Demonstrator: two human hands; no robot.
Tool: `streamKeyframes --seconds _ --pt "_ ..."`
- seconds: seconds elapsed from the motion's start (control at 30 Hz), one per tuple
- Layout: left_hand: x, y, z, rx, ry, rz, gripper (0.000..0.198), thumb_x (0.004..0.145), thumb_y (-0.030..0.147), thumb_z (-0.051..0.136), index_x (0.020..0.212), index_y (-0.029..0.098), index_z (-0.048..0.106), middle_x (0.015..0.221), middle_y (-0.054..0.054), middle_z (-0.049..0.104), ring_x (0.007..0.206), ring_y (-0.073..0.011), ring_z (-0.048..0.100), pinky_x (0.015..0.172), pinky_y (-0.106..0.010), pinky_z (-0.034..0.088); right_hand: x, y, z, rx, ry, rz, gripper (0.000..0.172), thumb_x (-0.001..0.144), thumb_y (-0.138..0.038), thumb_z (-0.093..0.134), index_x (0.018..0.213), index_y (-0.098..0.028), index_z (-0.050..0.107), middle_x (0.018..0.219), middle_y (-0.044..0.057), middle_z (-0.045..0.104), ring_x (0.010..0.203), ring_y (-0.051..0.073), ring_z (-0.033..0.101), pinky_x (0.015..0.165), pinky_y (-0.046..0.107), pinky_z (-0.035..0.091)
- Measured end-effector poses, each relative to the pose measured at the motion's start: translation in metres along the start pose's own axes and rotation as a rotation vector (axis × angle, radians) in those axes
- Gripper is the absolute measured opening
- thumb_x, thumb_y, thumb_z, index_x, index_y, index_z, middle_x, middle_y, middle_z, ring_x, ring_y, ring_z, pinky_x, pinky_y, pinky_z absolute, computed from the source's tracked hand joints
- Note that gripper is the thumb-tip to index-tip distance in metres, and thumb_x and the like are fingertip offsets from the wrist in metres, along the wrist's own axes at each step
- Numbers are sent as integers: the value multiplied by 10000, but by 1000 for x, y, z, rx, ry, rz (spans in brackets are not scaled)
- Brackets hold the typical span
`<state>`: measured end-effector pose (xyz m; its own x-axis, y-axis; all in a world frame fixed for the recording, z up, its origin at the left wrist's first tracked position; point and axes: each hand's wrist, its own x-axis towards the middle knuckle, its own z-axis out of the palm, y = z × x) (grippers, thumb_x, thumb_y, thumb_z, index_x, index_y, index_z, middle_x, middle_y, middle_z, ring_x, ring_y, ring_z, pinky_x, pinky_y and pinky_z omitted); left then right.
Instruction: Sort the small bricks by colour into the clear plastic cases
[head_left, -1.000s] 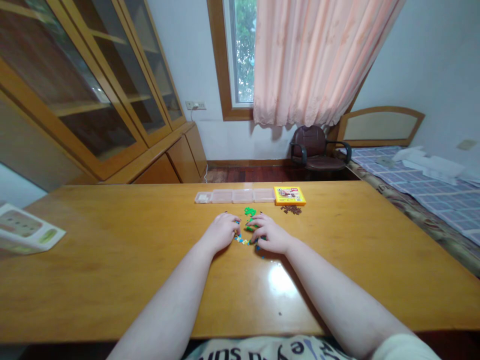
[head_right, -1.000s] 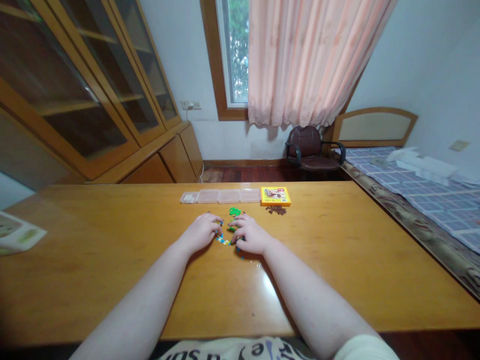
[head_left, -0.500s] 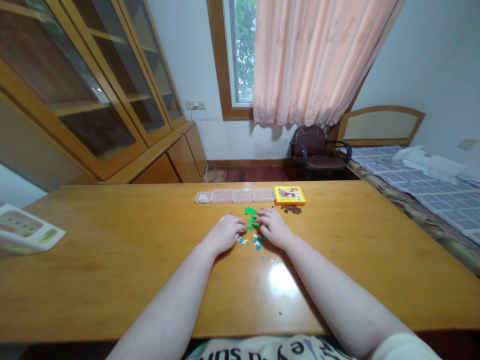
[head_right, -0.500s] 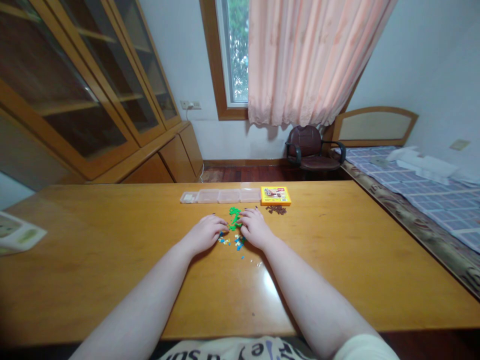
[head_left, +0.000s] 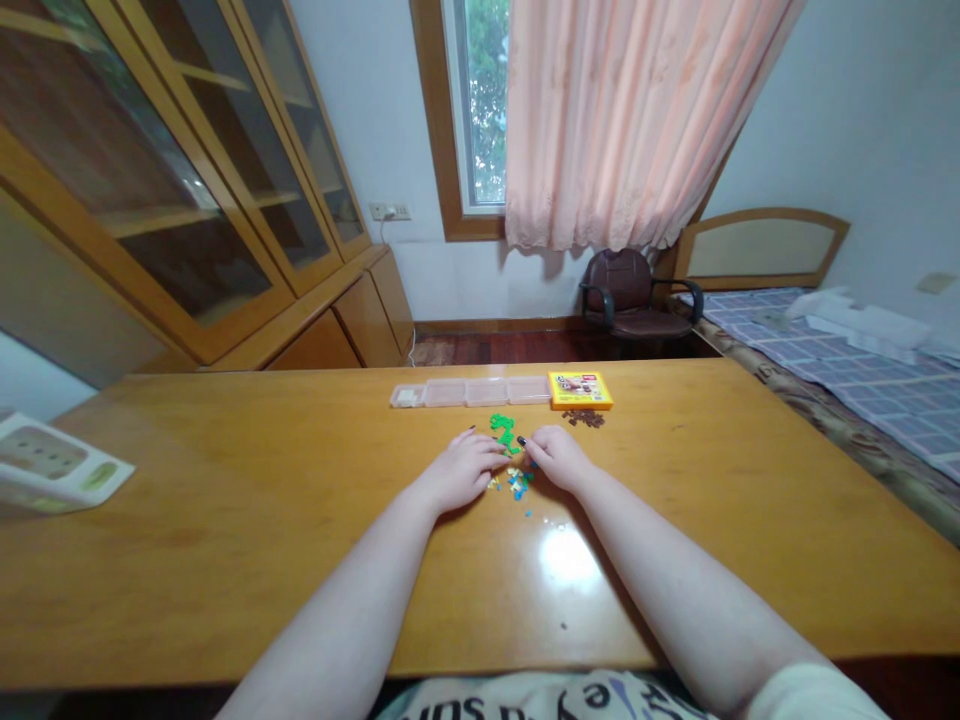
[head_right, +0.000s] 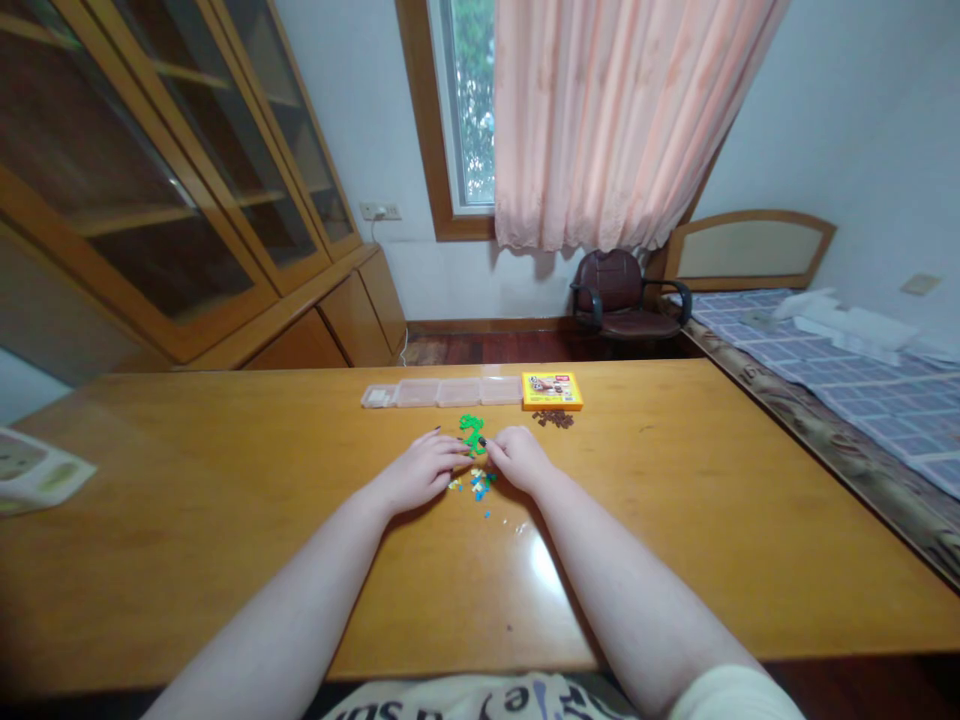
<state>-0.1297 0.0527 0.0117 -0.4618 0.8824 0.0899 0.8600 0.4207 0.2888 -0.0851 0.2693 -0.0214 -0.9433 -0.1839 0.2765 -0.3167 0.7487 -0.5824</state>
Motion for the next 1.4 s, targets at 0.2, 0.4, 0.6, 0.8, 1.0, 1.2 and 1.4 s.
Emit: streamKeyframes --seconds 0.2,0.4,0.6,0.8,1.0,1.2,1.4 --pt "3 16 8 -67 -52 120 441 797 121 467 1177 297 607 1222 -7 619 1195 -200 479 1110 -465 213 0 0 -3 21 4 108 486 934 -341 380 584 -152 660 588 34 627 579 130 538 623 243 373" --pt "3 13 9 -63 -58 108 430 783 104 468 1135 291 628 1147 -20 654 1131 -194 527 1095 -463 235 -2 1 -6 49 -50 131 455 919 -305 400 570 -163 655 567 20 612 562 125 528 595 241 355" --pt "2 5 5 -45 -8 49 370 792 113 476 1061 283 663 1066 -20 677 1042 -183 567 1088 -465 238 1 11 -13 -90 132 183 443 925 -354 391 629 -155 655 635 37 610 616 144 522 594 253 347" --pt "3 6 9 -57 30 79 353 798 118 482 1055 275 666 1126 -7 660 1089 -176 545 1081 -425 268 3 7 -12 -31 49 -19 326 914 -252 395 878 -167 708 889 67 694 848 180 582 795 302 405" --pt "3 -1 10 -44 41 48 374 783 96 475 1056 264 668 1127 -24 661 1084 -187 554 1078 -442 278 3 0 -12 -164 -41 -21 312 915 -243 417 881 -176 720 936 62 708 906 188 571 858 333 375" --pt "4 -3 11 -65 69 56 346 780 84 486 1017 251 675 1084 -13 673 1045 -171 567 1031 -376 343 3 -2 -12 -187 -7 -28 293 920 -231 422 961 -193 710 1038 43 687 944 185 529 879 339 340" --pt "3 -4 12 -81 90 56 332 784 75 492 1005 245 673 1073 -4 674 1038 -159 571 1021 -364 345 2 0 -9 -245 -22 9 300 916 -264 440 841 -176 717 896 50 699 875 189 515 843 345 322"
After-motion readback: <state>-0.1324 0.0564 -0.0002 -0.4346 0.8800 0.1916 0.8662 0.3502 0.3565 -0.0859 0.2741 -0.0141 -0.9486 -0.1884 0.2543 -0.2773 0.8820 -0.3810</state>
